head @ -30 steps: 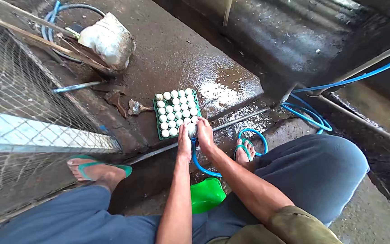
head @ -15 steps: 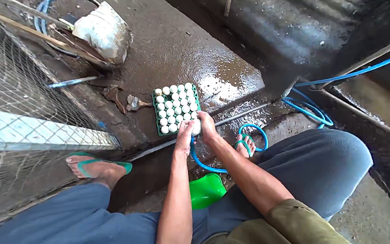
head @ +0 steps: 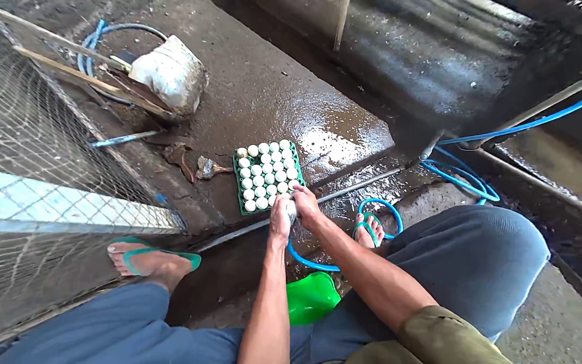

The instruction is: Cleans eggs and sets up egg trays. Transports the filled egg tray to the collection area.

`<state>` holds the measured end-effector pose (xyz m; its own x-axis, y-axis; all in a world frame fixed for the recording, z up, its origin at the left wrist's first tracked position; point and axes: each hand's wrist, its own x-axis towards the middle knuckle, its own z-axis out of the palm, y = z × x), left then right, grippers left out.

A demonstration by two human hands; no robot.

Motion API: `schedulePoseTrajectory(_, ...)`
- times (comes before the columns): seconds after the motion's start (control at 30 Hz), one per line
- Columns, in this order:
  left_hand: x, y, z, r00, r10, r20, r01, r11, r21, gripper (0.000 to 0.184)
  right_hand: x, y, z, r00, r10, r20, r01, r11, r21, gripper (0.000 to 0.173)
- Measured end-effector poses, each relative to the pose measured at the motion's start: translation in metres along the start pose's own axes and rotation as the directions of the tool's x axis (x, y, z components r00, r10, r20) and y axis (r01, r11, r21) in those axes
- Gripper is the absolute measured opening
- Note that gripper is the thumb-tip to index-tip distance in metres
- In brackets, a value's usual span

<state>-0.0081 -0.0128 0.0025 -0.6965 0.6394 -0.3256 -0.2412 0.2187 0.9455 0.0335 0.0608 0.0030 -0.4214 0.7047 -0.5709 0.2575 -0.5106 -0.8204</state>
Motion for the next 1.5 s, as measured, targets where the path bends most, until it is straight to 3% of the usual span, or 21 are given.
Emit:
schedulePoseTrajectory(0.07,0.002,-0.010,0.000,1.000,-0.029,0.001,0.029,0.998,-0.059,0.035,0.000,0.006,0.001,0.998,0.058,-0.026,-0.055,0.995,0.085,0.037)
schedulePoseTrajectory(0.13,0.007,-0.012,0.001,1.000,-0.018,-0.009,0.017,0.994,-0.109,0.032,-0.008,0.006,0.006,0.993,-0.098,-0.065,0.098,0.995,-0.003,0.037)
schedulePoseTrajectory(0.2,0.003,-0.013,-0.002,0.999,0.043,0.011,-0.041,0.993,-0.112,0.042,-0.021,0.005,0.010,0.951,-0.309,-0.004,0.301,0.928,-0.218,0.038)
schedulePoseTrajectory(0.27,0.001,-0.009,-0.005,0.997,0.064,0.050,-0.061,0.995,-0.074,0.049,-0.022,0.004,0.010,0.929,-0.370,0.033,0.363,0.888,-0.283,0.037)
schedulePoseTrajectory(0.4,-0.003,-0.009,0.005,0.998,0.053,0.026,-0.055,0.992,0.110,0.049,-0.008,0.002,-0.001,0.993,-0.070,-0.090,0.060,0.991,-0.118,0.037)
schedulePoseTrajectory(0.43,-0.003,-0.006,0.006,0.998,0.053,0.025,-0.055,0.991,0.118,0.049,-0.011,0.000,0.000,0.992,-0.075,-0.098,0.062,0.990,-0.129,0.037)
schedulePoseTrajectory(0.53,-0.003,-0.001,0.005,1.000,0.026,-0.015,-0.025,1.000,0.018,0.054,-0.024,0.000,0.007,0.959,-0.284,0.007,0.278,0.932,-0.234,0.033)
schedulePoseTrajectory(0.57,-0.004,-0.001,0.005,1.000,0.003,-0.023,-0.003,1.000,-0.006,0.060,-0.020,0.001,0.004,0.955,-0.295,0.029,0.293,0.929,-0.224,0.033)
schedulePoseTrajectory(0.7,-0.004,-0.006,0.009,0.999,-0.015,-0.032,0.016,1.000,0.027,0.065,-0.005,-0.001,-0.002,0.994,-0.092,-0.063,0.081,0.985,-0.154,0.040)
schedulePoseTrajectory(0.8,-0.006,-0.002,0.009,0.999,0.015,-0.033,-0.015,1.000,-0.015,0.062,-0.026,-0.007,0.002,0.970,-0.239,0.047,0.243,0.929,-0.280,0.035)
schedulePoseTrajectory(0.87,-0.004,-0.006,0.009,0.998,0.021,-0.060,-0.019,0.999,0.039,0.064,-0.017,-0.006,-0.001,0.980,-0.191,0.059,0.200,0.940,-0.276,0.034)
schedulePoseTrajectory(0.97,-0.006,-0.010,0.008,0.999,0.014,-0.051,-0.011,0.997,0.075,0.065,-0.012,-0.004,-0.003,0.996,-0.086,-0.034,0.075,0.964,-0.256,0.037)
schedulePoseTrajectory(1.1,-0.009,-0.005,0.001,0.999,0.009,-0.036,-0.006,0.998,0.057,0.054,-0.027,-0.005,0.002,0.977,-0.199,0.073,0.212,0.918,-0.334,0.038)
schedulePoseTrajectory(1.23,-0.007,-0.006,-0.003,0.990,-0.059,0.125,0.057,0.998,0.021,0.038,0.007,0.004,-0.014,0.981,0.181,0.071,-0.184,0.982,0.037,0.035)
schedulePoseTrajectory(1.3,-0.006,-0.006,-0.004,0.990,-0.051,0.133,0.058,0.997,-0.050,0.028,0.004,0.003,-0.014,0.975,0.214,0.066,-0.223,0.956,0.189,0.030)
schedulePoseTrajectory(1.33,-0.001,-0.007,-0.004,0.994,-0.028,0.103,0.037,0.996,-0.084,0.024,0.002,0.000,-0.013,0.982,0.178,0.058,-0.186,0.961,0.205,0.033)
schedulePoseTrajectory(1.4,0.005,-0.014,-0.006,0.998,-0.006,0.060,0.014,0.992,-0.122,0.030,-0.007,-0.002,-0.005,1.000,-0.013,0.005,0.012,1.000,0.023,0.038)
schedulePoseTrajectory(1.5,0.004,-0.008,-0.006,0.999,-0.032,-0.013,0.029,0.984,-0.178,0.041,-0.030,-0.001,0.010,0.936,-0.338,0.094,0.350,0.875,-0.336,0.039)
